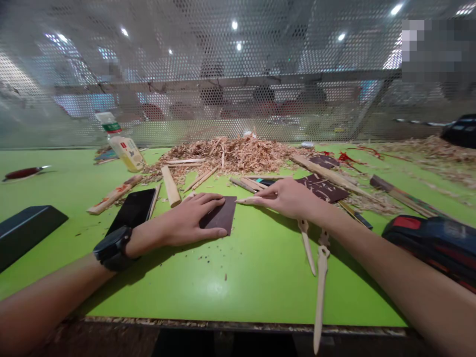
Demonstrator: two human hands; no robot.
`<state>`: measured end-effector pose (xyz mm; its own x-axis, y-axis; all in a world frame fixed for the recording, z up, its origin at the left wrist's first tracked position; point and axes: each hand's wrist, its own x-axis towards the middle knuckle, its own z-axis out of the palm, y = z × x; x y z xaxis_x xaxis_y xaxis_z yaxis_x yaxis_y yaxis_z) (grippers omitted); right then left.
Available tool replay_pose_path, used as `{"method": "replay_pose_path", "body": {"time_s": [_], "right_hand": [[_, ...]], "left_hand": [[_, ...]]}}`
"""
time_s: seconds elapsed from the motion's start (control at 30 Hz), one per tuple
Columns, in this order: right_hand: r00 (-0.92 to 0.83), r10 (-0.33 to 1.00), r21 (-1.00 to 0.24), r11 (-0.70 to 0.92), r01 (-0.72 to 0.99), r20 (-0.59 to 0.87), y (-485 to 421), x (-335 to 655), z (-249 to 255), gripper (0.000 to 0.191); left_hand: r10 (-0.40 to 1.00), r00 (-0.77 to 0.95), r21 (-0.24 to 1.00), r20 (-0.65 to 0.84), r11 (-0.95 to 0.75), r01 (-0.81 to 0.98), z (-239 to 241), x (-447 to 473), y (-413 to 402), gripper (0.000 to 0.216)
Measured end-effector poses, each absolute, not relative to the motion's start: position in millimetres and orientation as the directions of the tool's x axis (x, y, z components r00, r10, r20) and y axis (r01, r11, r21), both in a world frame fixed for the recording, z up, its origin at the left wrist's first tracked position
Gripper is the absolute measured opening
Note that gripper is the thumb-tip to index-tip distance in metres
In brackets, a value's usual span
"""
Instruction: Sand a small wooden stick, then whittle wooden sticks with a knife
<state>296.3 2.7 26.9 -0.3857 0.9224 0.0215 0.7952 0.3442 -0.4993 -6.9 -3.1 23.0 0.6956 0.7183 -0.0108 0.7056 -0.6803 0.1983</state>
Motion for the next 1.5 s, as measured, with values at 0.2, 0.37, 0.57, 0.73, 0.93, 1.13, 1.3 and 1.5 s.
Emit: {"method": "replay_pose_path", "body": {"time_s": [0.2, 0.37, 0.57, 0.73, 0.93, 1.13, 1.3, 1.5], "right_hand": [[-0.584, 0.812, -0.613, 0.457, 0.645, -0.008, -11, 280, 24, 0.054], [-0.454, 0.89, -0.539, 0.365, 0.759, -0.037, 1, 293, 27, 0.059], [-0.468, 0.884, -0.568, 0.385, 0.727, 0.0, -10, 281, 26, 0.056], [-0.513, 0.858, -0.569, 0.413, 0.711, -0.018, -11, 281, 27, 0.058], [-0.4, 0.916, -0.497, 0.361, 0.789, 0.031, -3, 291, 27, 0.066], [-0.494, 0.87, -0.529, 0.424, 0.735, 0.01, -9, 282, 26, 0.055], [-0.372, 0.926, -0.426, 0.362, 0.829, 0.062, -2, 288, 25, 0.055], [-0.6, 0.79, -0.456, 0.582, 0.673, 0.123, -13, 272, 19, 0.043]], "left_hand": [[0.707, 0.707, 0.22, 0.004, -0.69, 0.69, 21, -9, -2, 0.095], [0.704, 0.71, 0.213, 0.013, -0.696, 0.686, 20, -10, -1, 0.097], [0.698, 0.716, 0.207, 0.019, -0.704, 0.68, 18, -11, 0, 0.096], [0.695, 0.719, 0.22, 0.029, -0.706, 0.673, 19, -11, 0, 0.089], [0.723, 0.69, 0.191, 0.014, -0.68, 0.708, 21, -8, -1, 0.073], [0.713, 0.7, 0.154, 0.029, -0.695, 0.702, 18, -7, 0, 0.065], [0.725, 0.687, 0.152, 0.039, -0.684, 0.713, 21, -4, -5, 0.066], [0.694, 0.705, 0.282, 0.143, -0.712, 0.644, 17, -1, -6, 0.042]]}}
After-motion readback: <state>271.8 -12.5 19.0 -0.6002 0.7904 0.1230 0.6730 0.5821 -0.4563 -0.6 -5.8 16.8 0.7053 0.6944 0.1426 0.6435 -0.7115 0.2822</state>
